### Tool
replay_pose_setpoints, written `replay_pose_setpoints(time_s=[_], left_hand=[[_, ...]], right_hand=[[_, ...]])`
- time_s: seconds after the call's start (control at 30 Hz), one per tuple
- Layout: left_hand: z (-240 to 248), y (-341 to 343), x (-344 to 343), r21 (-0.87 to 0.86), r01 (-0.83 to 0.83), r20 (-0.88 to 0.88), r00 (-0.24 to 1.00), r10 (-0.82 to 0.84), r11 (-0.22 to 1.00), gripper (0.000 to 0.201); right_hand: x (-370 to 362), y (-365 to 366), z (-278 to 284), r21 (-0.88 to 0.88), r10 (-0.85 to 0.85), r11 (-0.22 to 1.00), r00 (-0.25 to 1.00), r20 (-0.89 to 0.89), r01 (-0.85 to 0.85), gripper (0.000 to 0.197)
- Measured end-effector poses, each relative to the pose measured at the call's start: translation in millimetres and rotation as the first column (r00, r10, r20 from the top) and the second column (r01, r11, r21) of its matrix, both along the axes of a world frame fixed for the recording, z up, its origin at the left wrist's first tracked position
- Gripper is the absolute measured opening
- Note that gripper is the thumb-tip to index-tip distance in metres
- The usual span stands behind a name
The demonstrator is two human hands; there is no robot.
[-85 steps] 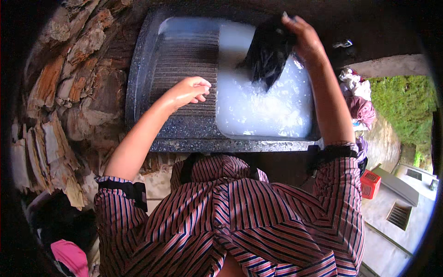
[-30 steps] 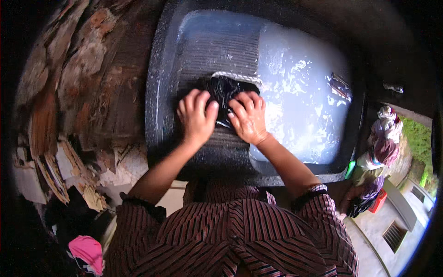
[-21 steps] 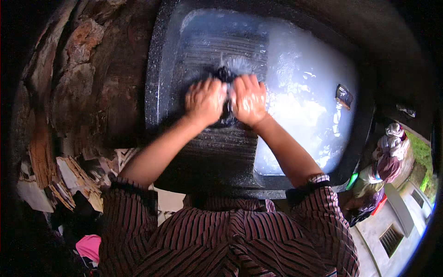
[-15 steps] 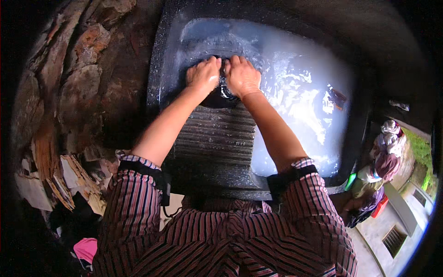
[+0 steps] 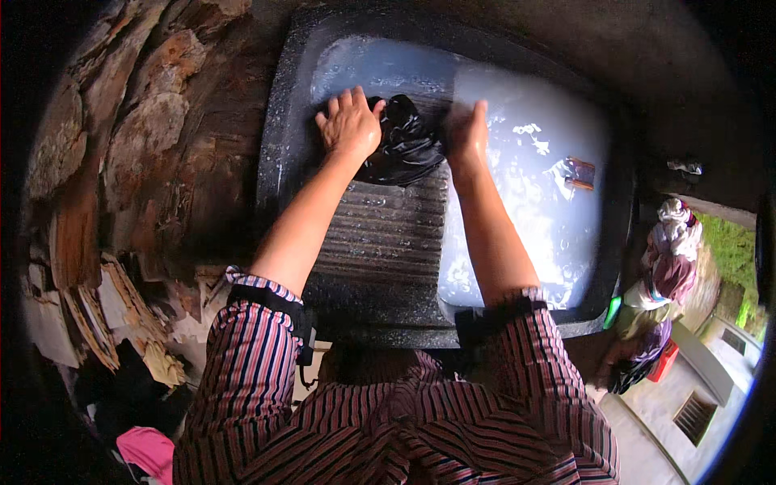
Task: Hand washing garments in a stone washbasin and rinsing them in a bucket.
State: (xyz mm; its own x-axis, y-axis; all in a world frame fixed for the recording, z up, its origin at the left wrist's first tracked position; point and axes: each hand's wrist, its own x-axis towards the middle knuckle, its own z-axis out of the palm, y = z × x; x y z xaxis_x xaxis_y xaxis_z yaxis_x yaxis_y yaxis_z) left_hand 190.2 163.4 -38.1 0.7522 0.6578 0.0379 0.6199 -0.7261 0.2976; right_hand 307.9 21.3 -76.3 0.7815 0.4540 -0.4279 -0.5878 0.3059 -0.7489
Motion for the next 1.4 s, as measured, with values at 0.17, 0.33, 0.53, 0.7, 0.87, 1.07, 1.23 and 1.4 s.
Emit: replay_pose_setpoints(time_s=[0.17, 0.33, 0.53, 0.7, 0.87, 1.07, 1.23, 1.4], left_hand=[[-15.5, 37.4, -45.8, -0.342, -0.168, 0.099, 0.972, 0.214, 0.925, 0.059], [-8.8, -30.6, -138.7, -0.159, 0.212, 0.489, 0.866, -0.110, 0.964, 0.024], [8.4, -10.7, -70.1, -0.089, -0.041, 0.268, 0.961, 0.063, 0.995, 0.020], [-1.2, 8.4, -53.4, -0.024, -0.011, 0.323, 0.946, 0.018, 1.000, 0.022], [23.0, -55.0, -154.1, -0.161, 0.299, 0.278, 0.928, -0.247, 0.941, 0.017], [11.9, 2.4, -29.4, -0.274, 0.001, 0.026, 1.000, 0.007, 0.962, 0.024], [-6.8, 12.6, -25.9, -0.084, -0.030, 0.008, 1.000, 0.031, 0.996, 0.030], [4.3, 17.5, -45.4, -0.301, -0.075, -0.141, 0.990, 0.033, 0.951, 0.061]], right_hand=[[-63.3, 68.0, 63.1, -0.798, 0.835, 0.544, 0.261, 0.484, -0.259, 0.057], [-131.8, -2.5, 63.0, -0.578, 0.570, 0.816, -0.217, 0.792, 0.033, 0.032], [-95.9, 70.4, 40.4, -0.791, 0.828, 0.529, 0.016, 0.560, 0.308, 0.021], [-67.1, 85.1, 38.9, -0.895, 0.902, 0.410, 0.069, 0.427, 0.178, 0.032], [-133.5, -19.5, 52.5, -0.654, 0.642, 0.755, -0.152, 0.752, -0.044, 0.028], [-67.4, 70.2, 30.2, -0.813, 0.864, 0.417, 0.100, 0.494, 0.406, 0.022], [-52.0, 72.5, 29.4, -0.892, 0.881, 0.366, 0.209, 0.424, 0.264, 0.044], [-49.6, 31.1, 41.1, -0.945, 0.953, 0.301, 0.083, 0.292, -0.125, 0.072]])
